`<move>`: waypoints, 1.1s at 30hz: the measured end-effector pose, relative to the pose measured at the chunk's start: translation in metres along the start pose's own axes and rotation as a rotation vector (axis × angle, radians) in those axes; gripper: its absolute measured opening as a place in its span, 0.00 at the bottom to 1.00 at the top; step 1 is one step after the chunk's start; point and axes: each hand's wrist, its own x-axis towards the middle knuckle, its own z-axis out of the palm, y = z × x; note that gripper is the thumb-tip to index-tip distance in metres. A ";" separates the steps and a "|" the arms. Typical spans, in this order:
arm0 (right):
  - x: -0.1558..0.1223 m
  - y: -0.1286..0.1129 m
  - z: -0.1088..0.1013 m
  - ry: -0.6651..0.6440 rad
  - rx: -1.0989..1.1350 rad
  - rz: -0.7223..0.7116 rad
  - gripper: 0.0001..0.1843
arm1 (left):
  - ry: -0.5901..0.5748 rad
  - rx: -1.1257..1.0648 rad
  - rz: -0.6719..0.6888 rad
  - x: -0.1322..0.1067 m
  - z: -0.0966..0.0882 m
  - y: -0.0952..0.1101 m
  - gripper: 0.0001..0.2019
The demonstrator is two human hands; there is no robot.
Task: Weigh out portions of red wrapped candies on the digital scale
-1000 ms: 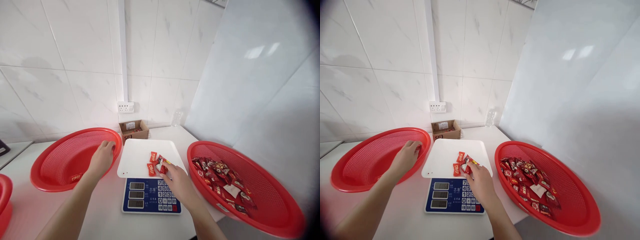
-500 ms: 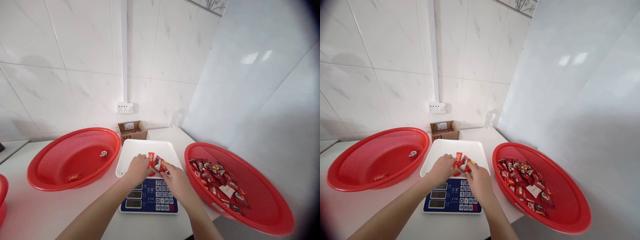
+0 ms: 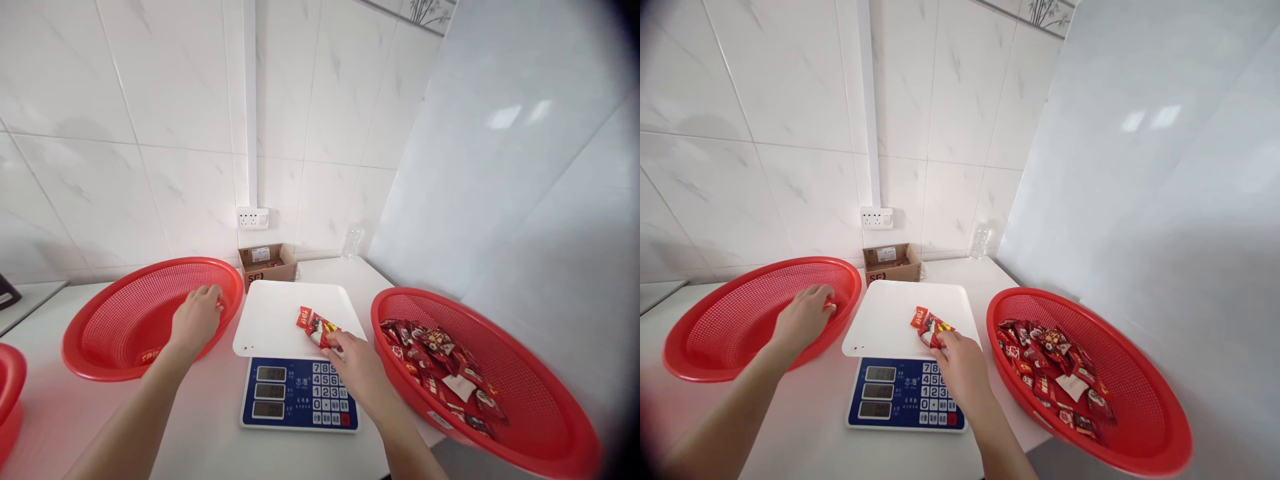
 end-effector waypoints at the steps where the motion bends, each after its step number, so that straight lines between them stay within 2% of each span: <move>1: 0.000 -0.001 -0.001 -0.004 -0.012 -0.001 0.09 | 0.009 0.016 0.001 0.001 0.000 -0.005 0.11; 3: 0.000 -0.003 -0.002 -0.003 -0.033 -0.012 0.09 | 0.013 0.026 0.045 0.002 0.004 -0.003 0.12; 5: 0.000 -0.004 -0.002 0.002 -0.052 -0.021 0.10 | -0.001 0.001 0.134 0.003 0.013 0.012 0.13; 10: 0.001 -0.005 0.000 0.004 -0.106 -0.006 0.10 | -0.092 -0.110 0.451 0.007 0.043 0.075 0.12; 13: 0.000 -0.005 -0.001 0.004 -0.122 -0.016 0.09 | -0.168 -0.169 0.621 0.014 0.057 0.105 0.15; 16: -0.001 -0.007 -0.003 0.001 -0.138 -0.026 0.09 | -0.250 -0.211 0.693 0.021 0.067 0.119 0.16; 18: -0.001 -0.007 -0.004 -0.004 -0.144 -0.029 0.09 | -0.286 -0.236 0.672 0.024 0.069 0.120 0.15; 21: -0.001 -0.007 -0.004 -0.010 -0.134 -0.029 0.09 | -0.267 -0.279 0.563 0.024 0.064 0.112 0.15; 24: 0.000 -0.005 -0.003 -0.019 -0.116 -0.026 0.08 | -0.175 -0.315 0.426 0.020 0.048 0.088 0.10; 26: 0.002 -0.005 -0.003 -0.029 -0.113 -0.040 0.08 | -0.096 -0.321 0.320 0.016 0.032 0.065 0.08; 29: 0.005 -0.008 -0.003 -0.029 -0.146 -0.064 0.09 | 0.006 -0.295 0.142 0.010 0.011 0.022 0.12; 33: 0.009 -0.015 -0.004 -0.037 -0.219 -0.083 0.12 | 0.045 -0.222 -0.031 0.003 0.001 -0.026 0.15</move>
